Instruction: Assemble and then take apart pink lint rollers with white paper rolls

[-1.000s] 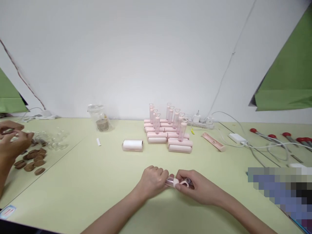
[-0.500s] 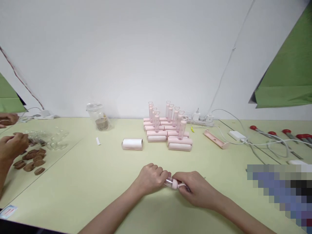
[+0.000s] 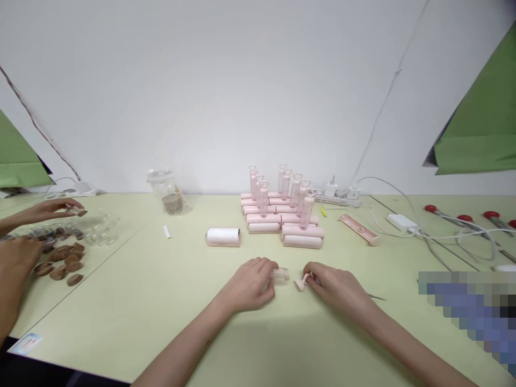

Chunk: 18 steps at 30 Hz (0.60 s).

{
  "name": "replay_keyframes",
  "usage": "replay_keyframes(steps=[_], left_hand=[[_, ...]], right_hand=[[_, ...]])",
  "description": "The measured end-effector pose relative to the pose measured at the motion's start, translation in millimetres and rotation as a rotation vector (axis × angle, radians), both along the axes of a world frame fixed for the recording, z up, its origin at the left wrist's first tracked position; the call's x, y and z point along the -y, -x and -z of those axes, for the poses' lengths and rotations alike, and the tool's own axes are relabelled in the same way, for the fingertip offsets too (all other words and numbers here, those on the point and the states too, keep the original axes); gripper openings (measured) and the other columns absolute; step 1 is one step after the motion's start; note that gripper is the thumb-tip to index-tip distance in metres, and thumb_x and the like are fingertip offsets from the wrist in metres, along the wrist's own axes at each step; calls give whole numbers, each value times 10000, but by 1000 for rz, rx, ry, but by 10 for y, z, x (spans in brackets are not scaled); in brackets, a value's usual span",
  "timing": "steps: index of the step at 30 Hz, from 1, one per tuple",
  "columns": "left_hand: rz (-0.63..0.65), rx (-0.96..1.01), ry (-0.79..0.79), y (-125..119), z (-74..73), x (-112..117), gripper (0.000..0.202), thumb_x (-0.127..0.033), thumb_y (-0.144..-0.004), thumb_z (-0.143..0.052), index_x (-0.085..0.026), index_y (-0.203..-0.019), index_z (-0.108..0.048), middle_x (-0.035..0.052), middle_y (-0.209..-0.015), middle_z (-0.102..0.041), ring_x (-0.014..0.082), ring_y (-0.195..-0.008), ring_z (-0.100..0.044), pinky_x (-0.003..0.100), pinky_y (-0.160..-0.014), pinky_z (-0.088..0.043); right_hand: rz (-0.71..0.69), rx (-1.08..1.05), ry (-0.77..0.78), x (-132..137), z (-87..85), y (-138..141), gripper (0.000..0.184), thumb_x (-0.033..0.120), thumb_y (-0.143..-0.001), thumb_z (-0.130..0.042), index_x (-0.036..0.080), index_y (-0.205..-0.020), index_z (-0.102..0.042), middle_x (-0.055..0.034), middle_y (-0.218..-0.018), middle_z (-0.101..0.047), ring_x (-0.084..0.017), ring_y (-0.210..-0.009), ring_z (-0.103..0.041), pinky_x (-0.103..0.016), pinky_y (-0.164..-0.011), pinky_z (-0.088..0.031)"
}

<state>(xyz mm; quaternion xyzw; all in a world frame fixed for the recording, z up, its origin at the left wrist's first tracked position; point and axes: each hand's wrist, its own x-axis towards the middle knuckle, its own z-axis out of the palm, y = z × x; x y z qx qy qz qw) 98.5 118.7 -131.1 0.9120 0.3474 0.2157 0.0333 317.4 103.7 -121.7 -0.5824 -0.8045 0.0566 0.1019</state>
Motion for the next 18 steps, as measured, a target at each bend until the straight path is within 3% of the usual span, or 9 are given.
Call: replay_keyframes(steps=[2,5,7,9,11,14,18], left_hand=[[26,-34,8,-69,41,30,274,-168,-787,-405,-182,-1056,-455,69,-975,-544,193,-850,-507,297,-701,-416],[-55,30,103,-118,105,34,300,-247,-822,-438,-184,-1114,-412,58,-939,-564,209,-849,-501,330,-705,-421],[-85,115,207,-142,136,43,250,-263,-812,-469,-185,-1047,-437,40,-907,-579,200,-844,-505,328,-715,-424],[-54,193,303,-169,150,73,172,-249,-805,-467,-192,-966,-455,33,-906,-568,182,-841,-506,302,-705,-430],[-18,261,347,-191,141,109,181,-222,-787,-462,-189,-963,-436,43,-934,-536,173,-853,-498,288,-708,-435],[-30,335,296,-180,103,126,262,-230,-760,-487,-185,-1002,-397,60,-996,-488,186,-926,-462,320,-792,-416],[-121,387,221,-112,93,56,229,-270,-806,-446,-197,-1013,-381,62,-1031,-467,195,-982,-429,356,-859,-382]], right_hand=[[-74,-10,18,2,42,15,253,150,-823,-312,238,-823,-549,9,-804,-615,-148,-589,-569,-221,-482,-305],[-166,-20,23,55,44,51,238,195,-825,-361,247,-1001,-512,12,-774,-611,-145,-539,-550,-226,-476,-304],[-174,-44,24,94,42,99,335,232,-831,-374,246,-1164,-406,11,-765,-614,-147,-518,-542,-228,-477,-309],[-189,-56,33,114,42,151,369,244,-840,-359,264,-1208,-366,0,-846,-621,-151,-558,-558,-231,-495,-319],[-196,-26,54,105,25,171,304,255,-840,-351,263,-1129,-444,-10,-901,-622,-161,-609,-571,-237,-517,-318],[-62,78,172,42,-68,48,199,291,-787,-420,242,-929,-550,-3,-753,-639,-182,-609,-571,-243,-508,-297],[211,144,270,-93,-248,-456,49,245,-619,-552,216,-640,-585,-28,-600,-615,-216,-540,-560,-251,-450,-289]])
